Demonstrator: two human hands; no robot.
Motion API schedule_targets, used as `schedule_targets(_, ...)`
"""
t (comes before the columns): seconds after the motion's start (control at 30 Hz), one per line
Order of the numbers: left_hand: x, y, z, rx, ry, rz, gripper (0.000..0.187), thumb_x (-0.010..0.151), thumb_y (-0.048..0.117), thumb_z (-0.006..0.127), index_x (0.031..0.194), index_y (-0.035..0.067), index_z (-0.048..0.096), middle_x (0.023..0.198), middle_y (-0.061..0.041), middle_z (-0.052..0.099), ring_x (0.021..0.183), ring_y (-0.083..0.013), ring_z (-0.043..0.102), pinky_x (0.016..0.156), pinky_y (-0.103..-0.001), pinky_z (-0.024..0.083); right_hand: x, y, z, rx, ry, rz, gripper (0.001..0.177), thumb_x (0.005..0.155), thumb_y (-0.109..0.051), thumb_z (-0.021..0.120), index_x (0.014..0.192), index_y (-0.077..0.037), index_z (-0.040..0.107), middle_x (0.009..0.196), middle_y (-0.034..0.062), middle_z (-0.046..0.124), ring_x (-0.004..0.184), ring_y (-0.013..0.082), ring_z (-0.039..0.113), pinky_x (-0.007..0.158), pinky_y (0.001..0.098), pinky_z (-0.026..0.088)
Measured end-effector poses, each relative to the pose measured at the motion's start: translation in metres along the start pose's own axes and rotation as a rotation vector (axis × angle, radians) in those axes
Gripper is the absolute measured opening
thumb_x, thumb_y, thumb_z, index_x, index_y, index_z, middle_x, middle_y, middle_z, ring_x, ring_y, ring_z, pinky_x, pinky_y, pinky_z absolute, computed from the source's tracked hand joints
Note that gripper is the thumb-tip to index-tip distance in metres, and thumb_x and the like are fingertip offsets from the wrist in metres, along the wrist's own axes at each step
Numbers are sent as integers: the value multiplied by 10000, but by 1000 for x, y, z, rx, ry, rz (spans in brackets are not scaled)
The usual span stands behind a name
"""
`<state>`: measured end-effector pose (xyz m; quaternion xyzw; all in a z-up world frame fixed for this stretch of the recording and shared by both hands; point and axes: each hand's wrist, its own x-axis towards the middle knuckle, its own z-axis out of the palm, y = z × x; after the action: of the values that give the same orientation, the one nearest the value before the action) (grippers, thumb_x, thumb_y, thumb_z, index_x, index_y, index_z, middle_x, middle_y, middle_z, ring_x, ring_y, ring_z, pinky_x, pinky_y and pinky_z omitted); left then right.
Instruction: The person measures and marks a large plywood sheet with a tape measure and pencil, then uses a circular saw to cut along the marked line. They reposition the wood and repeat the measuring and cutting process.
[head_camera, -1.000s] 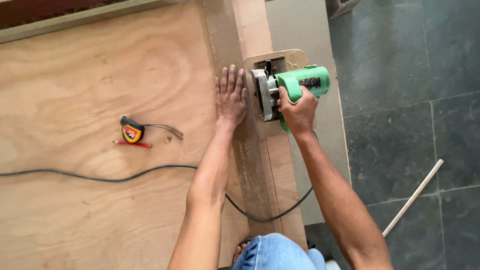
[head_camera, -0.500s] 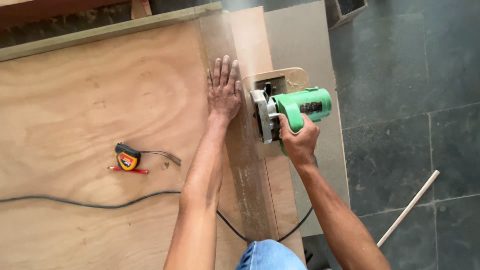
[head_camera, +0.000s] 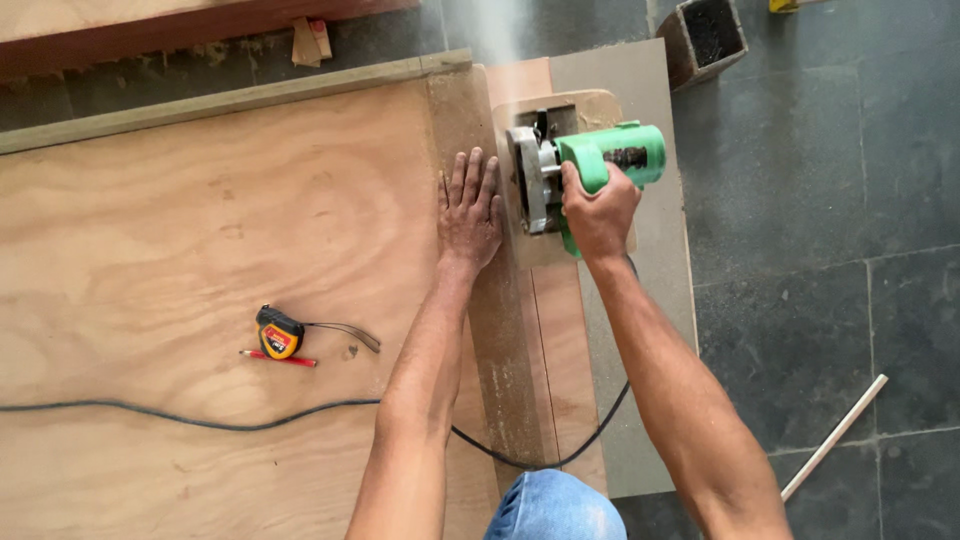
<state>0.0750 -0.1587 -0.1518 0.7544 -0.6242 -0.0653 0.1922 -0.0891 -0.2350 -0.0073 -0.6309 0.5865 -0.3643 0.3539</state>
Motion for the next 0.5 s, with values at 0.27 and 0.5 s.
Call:
schedule_targets(0.27,25,-9,-1,7,1,27,618,1053,294,478,1635,165,314,1720,-66,201,1602,-262,133,1302,-539,84,9,-5,3,86,-37,51,196,951,-168,760,863,-4,697,693,53,735,577,87,708,486,247,570)
schedule_targets(0.5,63,-23,7,45,-11,45,601,1063,276,479,1637,172,331,1725,-45,208,1604,-243,137,1305,-536,77,8,-3,2,58,-42,100,234,962,-176,766,824,-14,671,640,36,685,547,106,667,469,270,512)
